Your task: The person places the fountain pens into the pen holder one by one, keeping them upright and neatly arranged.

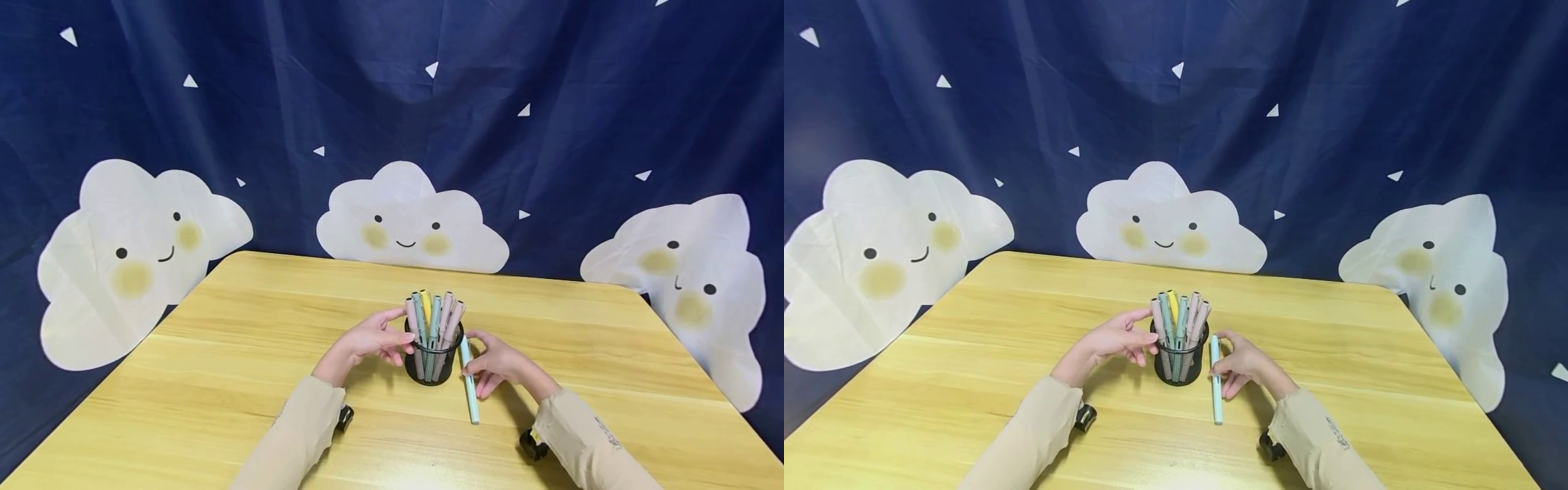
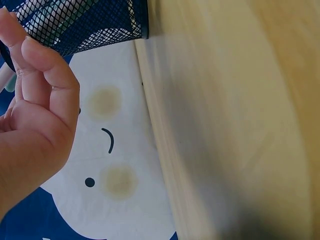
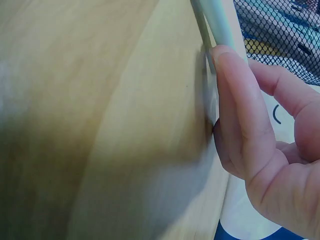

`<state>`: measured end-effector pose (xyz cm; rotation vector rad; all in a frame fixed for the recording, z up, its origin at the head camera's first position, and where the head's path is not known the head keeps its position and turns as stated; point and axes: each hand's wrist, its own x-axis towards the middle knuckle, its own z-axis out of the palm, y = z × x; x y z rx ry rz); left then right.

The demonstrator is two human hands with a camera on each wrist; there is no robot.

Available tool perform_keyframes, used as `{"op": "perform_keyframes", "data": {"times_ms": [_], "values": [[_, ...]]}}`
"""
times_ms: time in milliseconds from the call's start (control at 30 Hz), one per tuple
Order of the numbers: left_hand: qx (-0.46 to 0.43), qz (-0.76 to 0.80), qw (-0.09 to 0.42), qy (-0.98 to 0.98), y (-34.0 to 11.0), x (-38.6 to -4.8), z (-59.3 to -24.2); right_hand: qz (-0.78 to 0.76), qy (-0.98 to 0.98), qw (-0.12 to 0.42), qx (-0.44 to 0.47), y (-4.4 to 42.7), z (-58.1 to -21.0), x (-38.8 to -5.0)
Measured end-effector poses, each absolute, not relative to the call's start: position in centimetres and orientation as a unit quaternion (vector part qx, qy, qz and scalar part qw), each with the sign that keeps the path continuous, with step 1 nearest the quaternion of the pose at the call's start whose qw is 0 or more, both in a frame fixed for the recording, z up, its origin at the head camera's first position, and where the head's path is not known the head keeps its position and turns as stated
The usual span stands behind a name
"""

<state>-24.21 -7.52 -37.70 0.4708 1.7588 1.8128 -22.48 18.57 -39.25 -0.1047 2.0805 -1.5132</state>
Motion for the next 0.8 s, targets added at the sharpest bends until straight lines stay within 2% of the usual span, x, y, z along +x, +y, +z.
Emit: {"op": "perform_keyframes", "data": {"times_ms": [800], "values": [[0.177, 0.678, 0.283, 0.655, -7.6, -24.2, -37.7, -0.605, 0.778, 0.161, -0.060, 19.8, -37.3, -23.0]]}}
